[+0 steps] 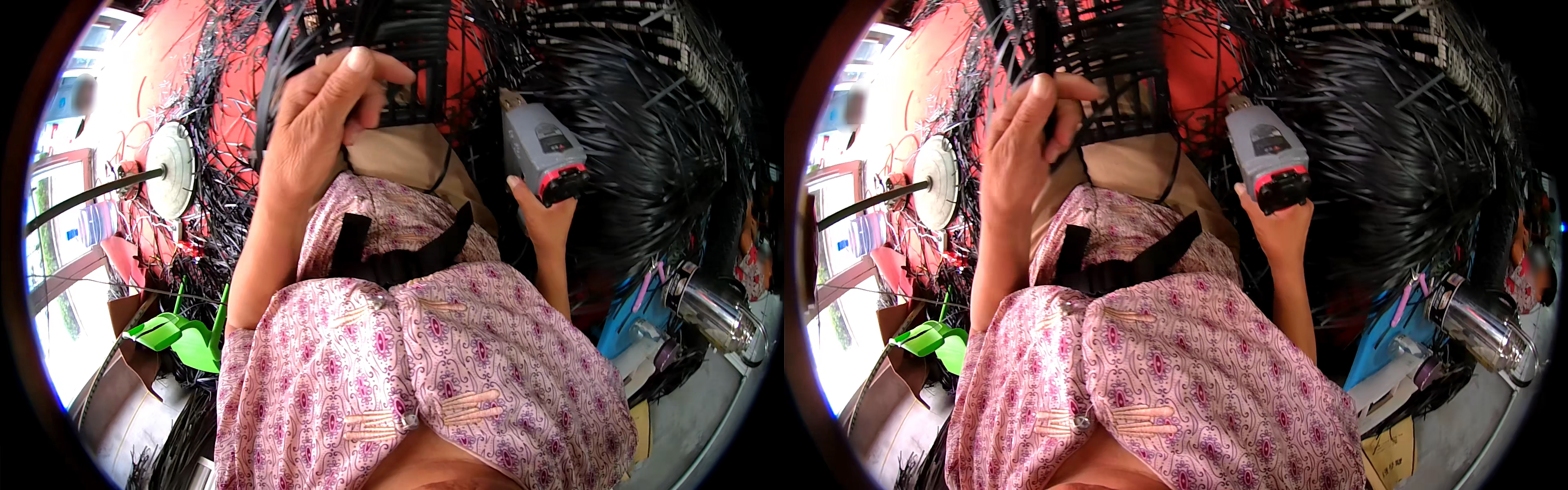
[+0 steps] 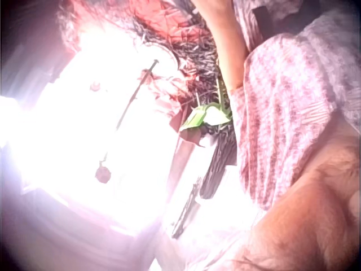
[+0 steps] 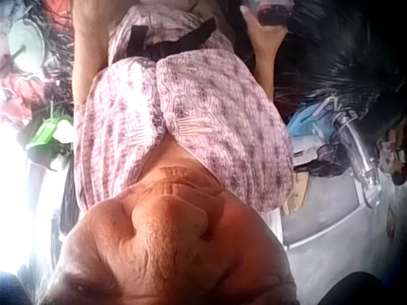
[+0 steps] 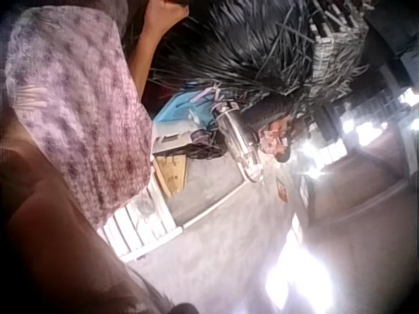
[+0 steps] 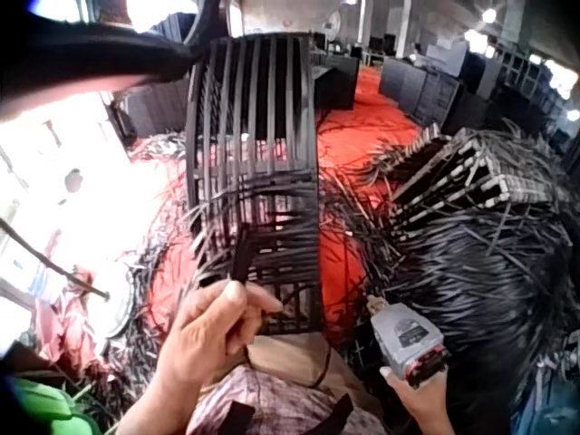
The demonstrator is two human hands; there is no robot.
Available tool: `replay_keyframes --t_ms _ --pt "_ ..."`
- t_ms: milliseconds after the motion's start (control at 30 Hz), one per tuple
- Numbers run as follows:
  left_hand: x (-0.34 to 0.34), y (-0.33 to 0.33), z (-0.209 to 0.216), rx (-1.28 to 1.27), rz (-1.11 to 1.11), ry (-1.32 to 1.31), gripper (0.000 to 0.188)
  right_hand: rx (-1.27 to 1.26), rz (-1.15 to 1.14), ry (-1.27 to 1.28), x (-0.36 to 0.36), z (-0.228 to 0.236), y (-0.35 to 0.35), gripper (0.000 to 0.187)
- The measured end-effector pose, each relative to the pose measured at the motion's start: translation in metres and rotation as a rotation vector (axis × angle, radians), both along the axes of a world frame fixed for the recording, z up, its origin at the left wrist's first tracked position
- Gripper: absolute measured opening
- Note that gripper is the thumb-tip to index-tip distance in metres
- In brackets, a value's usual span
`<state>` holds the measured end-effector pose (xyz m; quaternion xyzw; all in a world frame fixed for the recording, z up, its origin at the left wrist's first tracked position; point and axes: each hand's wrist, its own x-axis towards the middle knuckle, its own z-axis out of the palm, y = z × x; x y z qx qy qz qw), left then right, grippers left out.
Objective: The person uses a handheld power cutter to repeatedly cut black cables held in their left hand. They work through a bundle of cables, cutting them into shorter segments and discarding the pieces.
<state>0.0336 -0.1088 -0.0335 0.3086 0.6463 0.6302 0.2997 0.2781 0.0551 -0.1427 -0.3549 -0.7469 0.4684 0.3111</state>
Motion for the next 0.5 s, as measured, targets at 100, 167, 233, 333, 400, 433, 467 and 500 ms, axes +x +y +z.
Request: replay_keyframes --t_ms 100,167,233,333,400,433,467,500 --pt "-0.004 0.005 -0.015 0.08 -0.046 -0.182 0.046 -0.03 -0.025 -0.006 0.0 0.001 -0.002 0.032" --pt "-0.003 0.008 -0.02 0.128 -0.044 -0.337 0.042 -0.055 -0.027 -0.01 0.0 0.002 -0.004 0.032" --pt "-0.005 0.013 -0.024 0.182 -0.013 -0.496 0.036 -0.04 -0.015 -0.016 -0.001 0.004 -0.004 0.031" --pt "-0.007 0.014 -0.033 0.233 -0.008 -0.489 0.033 0.026 0.013 -0.025 -0.004 0.006 -0.003 0.031" --pt "-0.005 0.016 -0.033 0.212 0.045 -0.48 0.028 0.049 0.017 -0.024 -0.004 0.004 -0.001 0.03" --pt "-0.004 0.017 -0.033 0.192 0.067 -0.455 0.026 0.041 0.019 -0.027 -0.005 0.003 -0.001 0.03" --pt "-0.004 0.017 -0.034 0.172 0.089 -0.429 0.023 0.032 0.022 -0.03 -0.005 0.003 -0.001 0.03" --pt "-0.005 0.016 -0.034 0.149 0.068 -0.42 0.021 0.024 0.024 -0.033 -0.005 0.003 0.0 0.03"
